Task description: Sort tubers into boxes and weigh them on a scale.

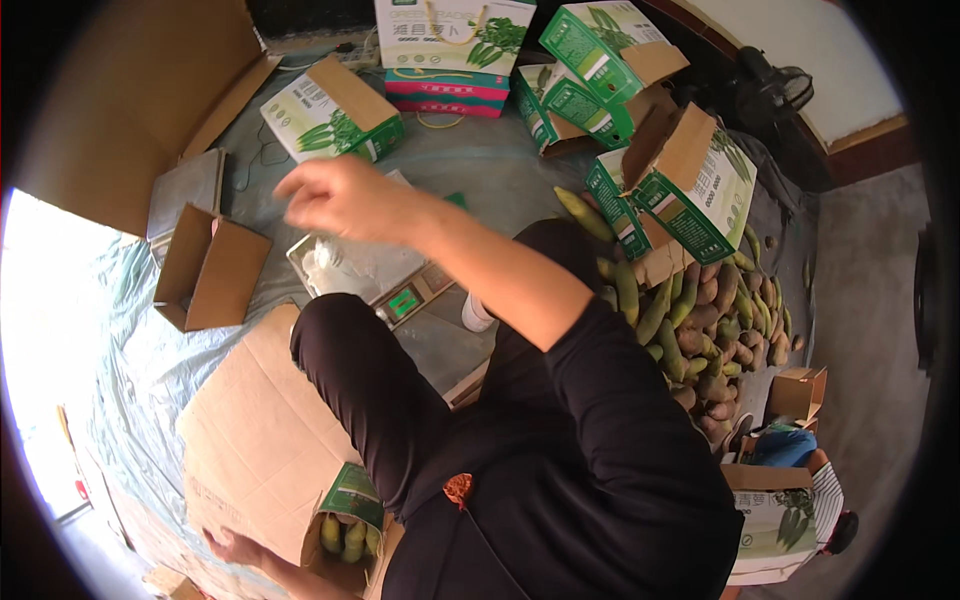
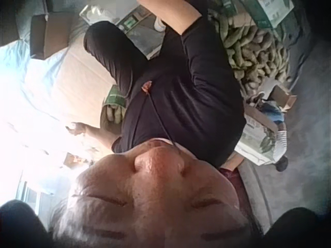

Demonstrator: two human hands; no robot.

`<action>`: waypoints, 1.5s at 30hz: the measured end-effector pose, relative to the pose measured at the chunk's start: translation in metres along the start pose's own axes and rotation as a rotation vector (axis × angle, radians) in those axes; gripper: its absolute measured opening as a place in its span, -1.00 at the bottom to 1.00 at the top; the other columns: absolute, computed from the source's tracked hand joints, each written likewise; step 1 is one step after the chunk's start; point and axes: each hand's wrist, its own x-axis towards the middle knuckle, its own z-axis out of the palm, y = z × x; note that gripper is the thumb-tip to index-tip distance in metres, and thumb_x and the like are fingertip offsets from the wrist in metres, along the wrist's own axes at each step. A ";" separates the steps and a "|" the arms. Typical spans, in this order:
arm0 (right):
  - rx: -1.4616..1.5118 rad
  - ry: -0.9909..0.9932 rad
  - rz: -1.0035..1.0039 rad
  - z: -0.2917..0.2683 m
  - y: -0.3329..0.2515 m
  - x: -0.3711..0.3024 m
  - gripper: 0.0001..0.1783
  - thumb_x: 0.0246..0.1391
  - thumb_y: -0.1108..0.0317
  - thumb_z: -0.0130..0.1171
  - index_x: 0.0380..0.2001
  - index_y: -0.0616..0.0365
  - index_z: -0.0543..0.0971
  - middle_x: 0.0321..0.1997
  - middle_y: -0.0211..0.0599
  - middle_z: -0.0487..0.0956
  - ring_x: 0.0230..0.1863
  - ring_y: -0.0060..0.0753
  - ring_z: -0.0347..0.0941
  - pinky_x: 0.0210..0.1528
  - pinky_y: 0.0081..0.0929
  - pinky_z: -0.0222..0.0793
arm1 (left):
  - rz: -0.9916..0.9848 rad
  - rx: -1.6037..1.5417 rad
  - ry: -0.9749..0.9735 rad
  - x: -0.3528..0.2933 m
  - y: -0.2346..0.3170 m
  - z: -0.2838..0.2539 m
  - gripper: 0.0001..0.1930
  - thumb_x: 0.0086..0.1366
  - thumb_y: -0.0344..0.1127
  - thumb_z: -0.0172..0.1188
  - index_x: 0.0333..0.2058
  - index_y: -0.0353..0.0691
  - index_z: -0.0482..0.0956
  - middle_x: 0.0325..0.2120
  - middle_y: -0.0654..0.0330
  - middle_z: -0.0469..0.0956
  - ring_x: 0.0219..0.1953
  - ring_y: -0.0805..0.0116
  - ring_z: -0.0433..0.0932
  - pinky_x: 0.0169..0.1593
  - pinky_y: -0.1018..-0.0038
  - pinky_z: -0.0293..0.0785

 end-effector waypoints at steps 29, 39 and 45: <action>-2.171 -0.252 1.013 -0.352 0.101 -0.273 -0.71 0.07 0.30 -0.04 -0.17 -0.05 0.60 -0.15 -0.50 0.54 0.04 -0.37 0.28 0.18 0.09 -0.10 | 0.696 -0.128 -0.342 -0.034 0.291 0.056 -0.66 0.22 -0.29 0.07 0.00 -0.12 0.44 0.01 0.24 0.44 0.24 0.13 0.18 0.27 0.04 -0.12; -2.069 -0.303 1.124 -0.327 0.062 -0.318 -0.75 0.01 0.34 0.01 -0.29 -0.04 0.65 -0.29 -0.51 0.59 -0.05 -0.38 0.37 0.10 -0.02 -0.04 | 0.719 -0.174 -0.282 -0.034 0.310 0.055 -0.64 0.28 -0.20 0.00 0.03 -0.13 0.42 0.01 0.22 0.44 0.23 0.15 0.20 0.28 0.05 -0.12; -2.036 0.061 0.960 -0.326 -0.011 -0.343 -0.85 -0.07 0.35 0.04 -0.46 -0.02 0.61 -0.42 -0.46 0.57 -0.17 -0.40 0.40 -0.09 -0.30 0.13 | 0.724 -0.246 -0.244 -0.026 0.309 0.058 -0.65 0.27 -0.22 0.01 0.01 -0.15 0.43 -0.01 0.18 0.45 0.21 0.13 0.23 0.27 0.08 -0.08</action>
